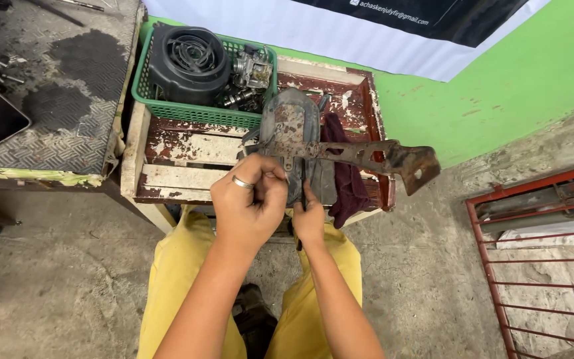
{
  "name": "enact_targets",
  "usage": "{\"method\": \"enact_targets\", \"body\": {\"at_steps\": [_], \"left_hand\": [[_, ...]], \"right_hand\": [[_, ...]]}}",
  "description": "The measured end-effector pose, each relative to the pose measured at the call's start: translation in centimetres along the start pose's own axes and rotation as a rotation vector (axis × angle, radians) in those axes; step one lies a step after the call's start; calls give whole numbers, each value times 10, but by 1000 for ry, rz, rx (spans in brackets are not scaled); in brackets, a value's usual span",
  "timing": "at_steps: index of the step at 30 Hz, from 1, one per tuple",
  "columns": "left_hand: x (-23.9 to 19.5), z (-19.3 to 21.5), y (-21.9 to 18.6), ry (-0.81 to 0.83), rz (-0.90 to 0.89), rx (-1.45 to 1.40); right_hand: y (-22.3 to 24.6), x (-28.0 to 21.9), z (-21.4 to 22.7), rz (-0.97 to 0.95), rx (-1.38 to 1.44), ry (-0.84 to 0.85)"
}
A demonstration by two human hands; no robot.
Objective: The person sits at a workbench and files a rusty metal bracket held in a bench vise, moving a file back and forth along the bracket's edge. They occasionally reposition the bracket and wipe it with a cloth before resuming filing.
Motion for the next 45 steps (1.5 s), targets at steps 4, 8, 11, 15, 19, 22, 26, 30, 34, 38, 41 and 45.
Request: {"method": "enact_targets", "body": {"at_steps": [4, 8, 11, 15, 19, 22, 26, 30, 34, 38, 41, 45], "left_hand": [[-1, -2, 3, 3, -11, 1], [-2, -7, 0, -15, -26, -12], [4, -13, -6, -13, -57, -22], [6, -10, -7, -8, -58, -9], [1, -2, -4, -32, -33, 6], [-3, -2, -5, -18, -30, 2], [3, -5, -5, -16, -63, -3], [2, -6, -7, -22, -48, -13], [2, -6, -6, -11, -35, -15], [0, 2, -2, -27, -21, 13], [-3, 3, -2, -20, -25, 5], [3, -6, -6, -22, -53, -7]], "right_hand": [[-9, -1, -10, 24, 46, -56], [23, -12, -6, 3, -108, 11], [-64, 51, 1, -21, -592, 68], [28, 10, 27, 46, -599, 111], [2, 10, 17, 35, -242, 69], [-19, 5, 1, 8, -27, -165], [-1, 1, -20, 114, -61, -82], [14, -4, 2, -59, -516, 6], [-31, 10, 2, 104, -306, -72], [-86, 27, -29, 143, 128, -175], [-70, 16, -25, 127, 182, -185], [22, -30, 8, -22, -308, -85]]}}
Point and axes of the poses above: each hand's wrist, its own x-axis towards the middle knuckle, its own z-axis out of the back of the hand, y = z × x, the point moved 2 cm from there along x, towards the middle knuckle, and after that the axes turned 7 degrees about x, right-handed, at the moved point
